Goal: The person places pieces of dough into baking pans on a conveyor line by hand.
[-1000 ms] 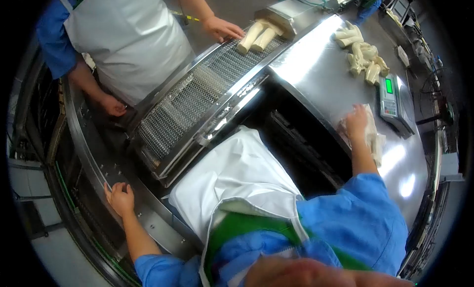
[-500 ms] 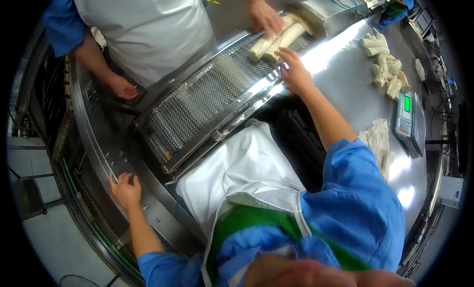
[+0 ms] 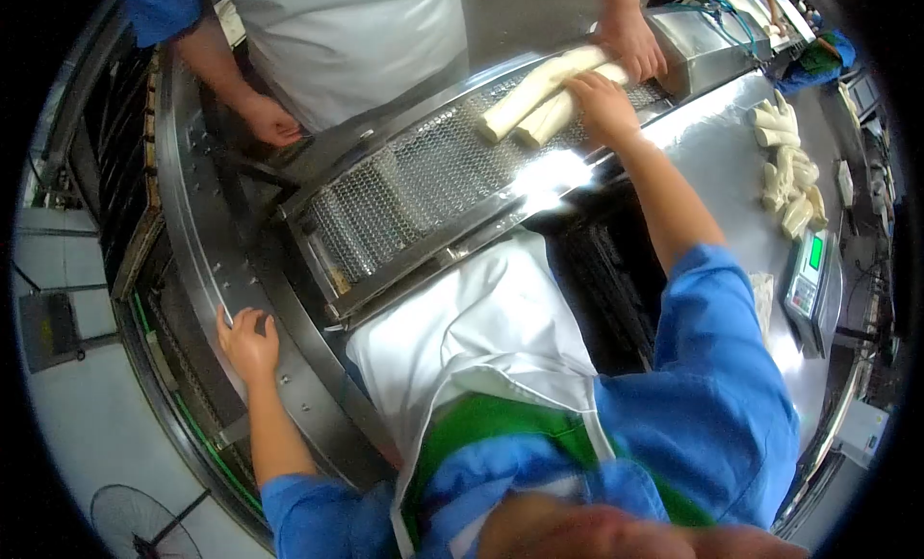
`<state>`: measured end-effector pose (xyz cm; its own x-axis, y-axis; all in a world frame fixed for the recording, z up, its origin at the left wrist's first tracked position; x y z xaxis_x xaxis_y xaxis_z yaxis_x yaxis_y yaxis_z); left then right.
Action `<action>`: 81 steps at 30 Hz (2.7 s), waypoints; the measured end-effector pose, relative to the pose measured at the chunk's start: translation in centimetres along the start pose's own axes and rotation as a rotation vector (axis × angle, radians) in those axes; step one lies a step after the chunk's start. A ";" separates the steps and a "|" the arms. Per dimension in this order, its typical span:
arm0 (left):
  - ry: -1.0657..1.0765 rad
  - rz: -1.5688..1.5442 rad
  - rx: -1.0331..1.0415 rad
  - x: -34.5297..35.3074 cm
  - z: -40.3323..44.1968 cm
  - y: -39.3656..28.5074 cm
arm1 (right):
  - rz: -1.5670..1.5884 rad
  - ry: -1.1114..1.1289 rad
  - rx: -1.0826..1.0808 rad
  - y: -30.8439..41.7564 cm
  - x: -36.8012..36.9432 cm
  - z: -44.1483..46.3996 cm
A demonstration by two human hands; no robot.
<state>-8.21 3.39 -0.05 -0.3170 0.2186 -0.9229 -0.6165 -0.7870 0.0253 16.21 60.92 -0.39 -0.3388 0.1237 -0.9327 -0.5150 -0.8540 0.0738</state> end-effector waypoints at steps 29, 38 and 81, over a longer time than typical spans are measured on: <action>-0.175 -0.323 -0.683 -14.5 -18.6 7.5 | 0.903 0.087 -0.092 7.8 -9.0 2.2; -0.197 -0.591 -0.757 -11.9 -18.0 12.3 | 1.776 0.253 -0.004 29.3 -13.8 4.9; -0.627 -0.012 -1.129 -20.5 -29.3 30.9 | 0.380 0.695 -1.177 74.1 -8.8 -23.9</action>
<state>0.30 -42.32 8.43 -0.7876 0.2191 -0.5759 0.2276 -0.7651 -0.6024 -0.16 -15.52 4.86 0.3221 -0.1801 -0.9294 0.5819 -0.7367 0.3444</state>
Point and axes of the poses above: each hand's wrist, its own z-axis towards the middle knuckle, its own x-axis out of the palm, y = z × x, the point moved 8 cm from there along z, towards the middle knuckle, and after that the axes turned 9 degrees about -y, right-handed, at the moved point
